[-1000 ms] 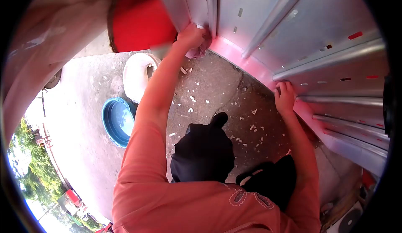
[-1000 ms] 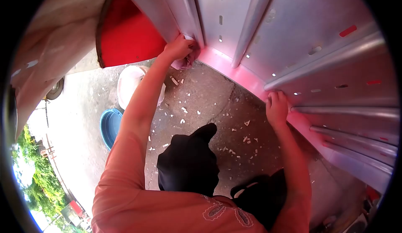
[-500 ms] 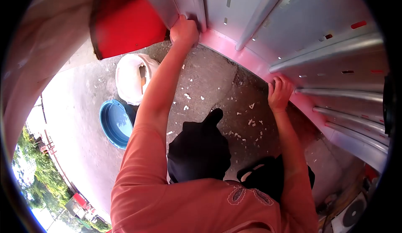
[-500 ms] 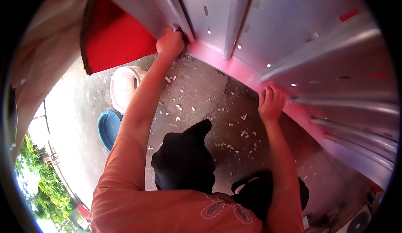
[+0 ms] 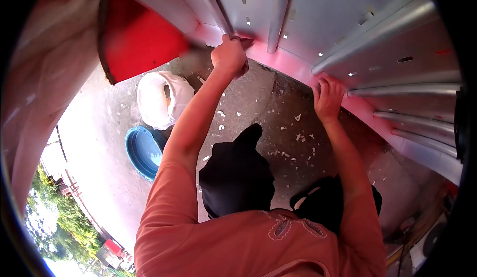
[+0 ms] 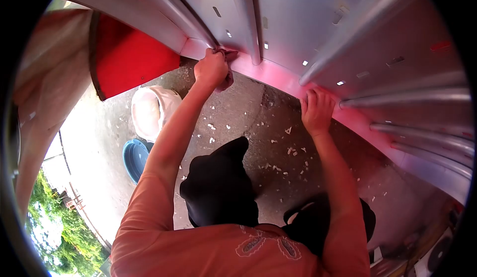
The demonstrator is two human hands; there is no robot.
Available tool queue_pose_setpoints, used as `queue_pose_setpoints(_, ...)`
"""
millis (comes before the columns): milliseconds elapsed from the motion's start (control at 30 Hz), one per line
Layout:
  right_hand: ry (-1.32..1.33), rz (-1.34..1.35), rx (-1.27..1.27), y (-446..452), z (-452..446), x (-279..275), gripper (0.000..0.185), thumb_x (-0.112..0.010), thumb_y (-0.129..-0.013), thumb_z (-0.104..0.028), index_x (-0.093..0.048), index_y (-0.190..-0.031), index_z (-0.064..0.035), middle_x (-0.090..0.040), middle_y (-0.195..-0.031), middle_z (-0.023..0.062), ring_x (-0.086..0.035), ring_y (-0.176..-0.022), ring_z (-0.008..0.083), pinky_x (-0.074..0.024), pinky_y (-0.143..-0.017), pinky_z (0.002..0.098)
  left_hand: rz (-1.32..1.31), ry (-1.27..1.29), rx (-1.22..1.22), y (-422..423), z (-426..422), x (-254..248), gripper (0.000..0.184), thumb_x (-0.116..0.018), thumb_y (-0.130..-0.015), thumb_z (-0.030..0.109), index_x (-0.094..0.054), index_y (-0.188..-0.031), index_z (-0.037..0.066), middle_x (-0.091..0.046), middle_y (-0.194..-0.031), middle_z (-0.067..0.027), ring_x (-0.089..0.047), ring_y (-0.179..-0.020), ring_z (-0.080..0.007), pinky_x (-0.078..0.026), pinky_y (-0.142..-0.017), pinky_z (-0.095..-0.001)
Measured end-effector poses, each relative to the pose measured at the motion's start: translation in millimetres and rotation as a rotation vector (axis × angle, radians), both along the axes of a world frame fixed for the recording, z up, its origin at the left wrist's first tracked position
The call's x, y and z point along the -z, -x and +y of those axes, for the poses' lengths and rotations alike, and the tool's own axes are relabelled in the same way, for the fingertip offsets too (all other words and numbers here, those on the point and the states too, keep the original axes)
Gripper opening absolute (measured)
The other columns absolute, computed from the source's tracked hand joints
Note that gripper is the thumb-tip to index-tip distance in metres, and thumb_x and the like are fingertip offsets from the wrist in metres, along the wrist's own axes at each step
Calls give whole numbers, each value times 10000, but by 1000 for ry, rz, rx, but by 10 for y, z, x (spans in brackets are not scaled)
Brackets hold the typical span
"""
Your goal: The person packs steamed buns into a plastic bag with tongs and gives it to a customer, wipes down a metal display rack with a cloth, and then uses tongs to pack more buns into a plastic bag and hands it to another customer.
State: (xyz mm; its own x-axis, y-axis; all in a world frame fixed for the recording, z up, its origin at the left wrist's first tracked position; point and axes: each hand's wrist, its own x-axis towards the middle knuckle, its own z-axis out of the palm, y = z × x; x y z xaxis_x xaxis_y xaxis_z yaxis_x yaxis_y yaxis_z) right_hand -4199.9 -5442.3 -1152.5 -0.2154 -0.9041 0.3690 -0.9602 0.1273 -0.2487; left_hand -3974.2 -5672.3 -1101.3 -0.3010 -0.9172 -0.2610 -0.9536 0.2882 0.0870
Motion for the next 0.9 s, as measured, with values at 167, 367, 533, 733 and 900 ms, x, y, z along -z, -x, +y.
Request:
queue_pose_setpoints(167, -5, -32, 15, 13, 3, -4, 307, -626, -784, -246, -520, -1021, -82, -533, -1085, 90, -504, -949, 289, -365, -799, 423, -104, -48, 88, 179, -96, -56, 272, -482, -801, 185, -645, -993, 82, -537, -1122, -170, -617, -918, -354, -507, -760, -460)
queue_pose_setpoints(367, -1, -11, 28, 7, 3, 0, 312, -628, -777, -248, -515, -1017, -82, -535, -1082, 91, -505, -952, 286, -365, -798, 419, -96, -90, 224, 226, -63, -103, 279, -498, -777, 192, -647, -1006, 134, -549, -1082, -116, -613, -921, -314, -510, -744, -441)
queue_pose_setpoints(533, -6, -4, 30, 0, 12, -13, 312, -625, -780, -247, -517, -1023, -84, -532, -1090, 88, -504, -959, 280, -366, -801, 416, 66, -145, 369, 258, 51, -28, 308, -541, -769, 234, -635, -1062, 214, -548, -1035, -76, -609, -906, -292, -511, -730, -412)
queue_pose_setpoints(733, -29, -27, 8, 28, 66, 29, 333, -628, -779, -259, -513, -1042, -90, -523, -1105, 78, -496, -974, 268, -364, -809, 411, 240, -586, 600, 68, -80, -151, 296, -577, -750, 83, -686, -1019, 140, -545, -967, -105, -560, -934, -256, -439, -836, -329)
queue_pose_setpoints(900, -24, -25, 11, 32, 103, 57, 349, -631, -777, -266, -507, -1054, -94, -519, -1111, 75, -494, -974, 266, -363, -812, 409, 376, -124, 166, -154, -155, -298, 314, -602, -775, 195, -658, -1078, 139, -558, -982, -127, -570, -938, -282, -466, -813, -366)
